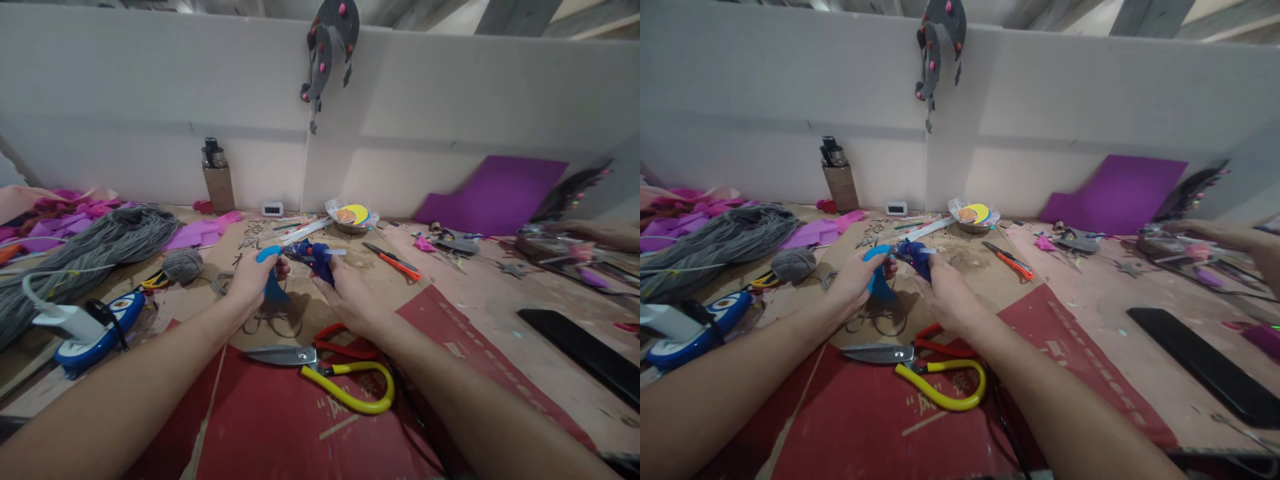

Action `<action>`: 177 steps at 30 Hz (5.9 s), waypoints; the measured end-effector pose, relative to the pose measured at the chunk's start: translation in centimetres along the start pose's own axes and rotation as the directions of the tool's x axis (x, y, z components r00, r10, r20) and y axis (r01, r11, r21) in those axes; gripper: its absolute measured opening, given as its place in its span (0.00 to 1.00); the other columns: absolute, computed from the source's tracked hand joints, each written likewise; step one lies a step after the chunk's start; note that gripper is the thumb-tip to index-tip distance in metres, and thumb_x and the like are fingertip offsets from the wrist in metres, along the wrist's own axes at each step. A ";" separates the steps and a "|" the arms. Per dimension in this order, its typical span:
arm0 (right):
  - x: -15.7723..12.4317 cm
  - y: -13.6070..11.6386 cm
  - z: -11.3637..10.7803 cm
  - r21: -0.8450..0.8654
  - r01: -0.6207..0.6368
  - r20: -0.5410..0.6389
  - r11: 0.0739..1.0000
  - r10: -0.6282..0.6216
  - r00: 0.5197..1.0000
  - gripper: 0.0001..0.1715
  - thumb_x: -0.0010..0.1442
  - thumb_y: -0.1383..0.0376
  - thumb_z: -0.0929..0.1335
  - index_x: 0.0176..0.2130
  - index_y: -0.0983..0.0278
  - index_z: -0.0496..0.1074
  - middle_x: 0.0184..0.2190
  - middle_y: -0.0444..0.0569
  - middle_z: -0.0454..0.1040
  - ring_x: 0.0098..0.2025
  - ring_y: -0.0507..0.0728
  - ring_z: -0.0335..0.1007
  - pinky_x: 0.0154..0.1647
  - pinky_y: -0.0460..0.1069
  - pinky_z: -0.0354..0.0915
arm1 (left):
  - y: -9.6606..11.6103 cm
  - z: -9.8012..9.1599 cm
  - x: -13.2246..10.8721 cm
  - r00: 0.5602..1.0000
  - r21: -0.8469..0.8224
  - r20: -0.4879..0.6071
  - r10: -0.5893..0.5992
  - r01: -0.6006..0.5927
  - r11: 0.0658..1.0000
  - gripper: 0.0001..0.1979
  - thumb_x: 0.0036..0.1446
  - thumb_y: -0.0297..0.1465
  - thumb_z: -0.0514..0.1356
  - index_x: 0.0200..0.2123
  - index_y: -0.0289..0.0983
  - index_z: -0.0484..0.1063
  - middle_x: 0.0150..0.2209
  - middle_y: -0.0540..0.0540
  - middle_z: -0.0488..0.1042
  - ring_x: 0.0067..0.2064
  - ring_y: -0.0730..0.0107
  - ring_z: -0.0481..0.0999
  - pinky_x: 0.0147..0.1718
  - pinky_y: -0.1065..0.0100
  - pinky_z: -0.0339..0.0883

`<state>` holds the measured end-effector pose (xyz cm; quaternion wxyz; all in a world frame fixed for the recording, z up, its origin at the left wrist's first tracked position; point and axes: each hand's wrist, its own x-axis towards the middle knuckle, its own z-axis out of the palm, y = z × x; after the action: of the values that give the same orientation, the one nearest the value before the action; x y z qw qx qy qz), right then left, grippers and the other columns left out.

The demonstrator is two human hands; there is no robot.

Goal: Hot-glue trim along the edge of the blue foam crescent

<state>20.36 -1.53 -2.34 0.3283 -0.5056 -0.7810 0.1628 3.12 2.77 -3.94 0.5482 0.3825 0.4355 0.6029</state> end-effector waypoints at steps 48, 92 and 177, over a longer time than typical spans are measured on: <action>0.1 -0.1 -0.4 0.014 -0.019 -0.024 1.000 0.020 1.000 0.19 0.61 0.64 0.61 0.51 0.67 0.62 0.40 0.56 0.73 0.40 0.61 0.69 0.41 0.55 0.64 | -0.1 -0.6 0.4 0.995 0.076 0.083 0.054 -0.060 0.995 0.08 0.43 0.30 0.63 0.27 0.33 0.69 0.23 0.47 0.73 0.23 0.73 0.73 0.24 0.72 0.68; 0.0 -0.5 -1.1 0.152 -0.056 -0.062 0.987 0.066 0.996 0.18 0.59 0.63 0.62 0.50 0.64 0.63 0.36 0.51 0.73 0.32 0.56 0.68 0.35 0.52 0.65 | 1.3 -0.4 0.3 0.999 0.006 0.024 0.038 -0.038 0.999 0.05 0.44 0.26 0.63 0.26 0.32 0.69 0.23 0.46 0.73 0.22 0.74 0.72 0.23 0.72 0.68; 1.7 -2.7 1.3 0.288 0.153 -0.326 0.945 -0.054 0.944 0.06 0.59 0.62 0.66 0.34 0.63 0.71 0.28 0.45 0.69 0.29 0.51 0.61 0.31 0.47 0.58 | 3.6 1.1 -2.3 0.993 -0.112 0.076 0.092 -0.084 0.990 0.11 0.43 0.29 0.66 0.30 0.33 0.69 0.28 0.49 0.74 0.21 0.80 0.69 0.19 0.76 0.59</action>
<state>17.21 -1.10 -1.15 0.5315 -0.4252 -0.7094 0.1828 3.19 0.50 -0.20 0.5582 0.3949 0.3622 0.6334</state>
